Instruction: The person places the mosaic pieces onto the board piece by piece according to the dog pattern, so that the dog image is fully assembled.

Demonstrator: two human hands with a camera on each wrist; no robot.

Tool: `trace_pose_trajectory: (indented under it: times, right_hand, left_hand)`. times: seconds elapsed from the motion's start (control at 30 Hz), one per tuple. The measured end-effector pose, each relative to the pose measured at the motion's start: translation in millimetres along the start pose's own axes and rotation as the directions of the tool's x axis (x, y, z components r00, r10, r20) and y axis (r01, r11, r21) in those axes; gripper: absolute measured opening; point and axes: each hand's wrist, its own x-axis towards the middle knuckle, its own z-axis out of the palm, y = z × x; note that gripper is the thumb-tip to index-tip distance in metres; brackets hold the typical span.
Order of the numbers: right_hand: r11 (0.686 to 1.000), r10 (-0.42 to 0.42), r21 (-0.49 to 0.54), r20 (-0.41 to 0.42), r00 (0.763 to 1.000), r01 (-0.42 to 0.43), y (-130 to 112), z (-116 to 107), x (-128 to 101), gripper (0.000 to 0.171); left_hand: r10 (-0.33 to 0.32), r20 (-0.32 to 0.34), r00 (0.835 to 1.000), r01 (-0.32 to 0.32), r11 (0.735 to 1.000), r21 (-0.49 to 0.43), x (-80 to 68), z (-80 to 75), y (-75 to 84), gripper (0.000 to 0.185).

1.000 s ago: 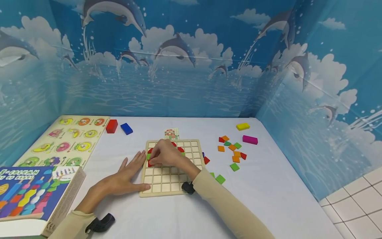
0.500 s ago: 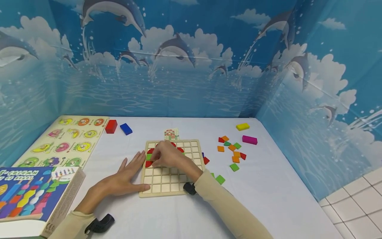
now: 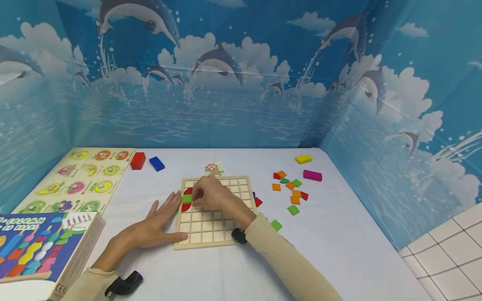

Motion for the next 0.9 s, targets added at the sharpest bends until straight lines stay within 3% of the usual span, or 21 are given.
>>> trace_pose_trajectory:
  times: [0.23, 0.53, 0.73, 0.9]
  right_hand:
    - [0.998, -0.041, 0.045, -0.054, 0.998, 0.044, 30, -44, -47, 0.009]
    - [0.985, 0.171, 0.018, -0.017, 0.985, -0.171, 85, -86, -104, 0.014]
    - [0.945, 0.322, 0.047, 0.043, 0.946, -0.324, 102, -88, -113, 0.023]
    - [0.923, 0.379, 0.05, 0.042, 0.925, -0.38, 105, -85, -111, 0.024]
  left_hand:
    - [-0.025, 0.0, 1.0, 0.025, 1.0, 0.0, 0.8, 0.7, 0.7, 0.121]
    - [-0.012, 0.0, 1.0, 0.012, 0.999, -0.029, 0.5, 0.5, 1.4, 0.121]
    - [0.001, -0.004, 1.0, -0.001, 0.999, -0.039, -0.9, 2.3, -2.2, 0.123]
    - [0.01, -0.01, 1.0, -0.01, 0.999, -0.042, -1.2, 2.5, -2.1, 0.122]
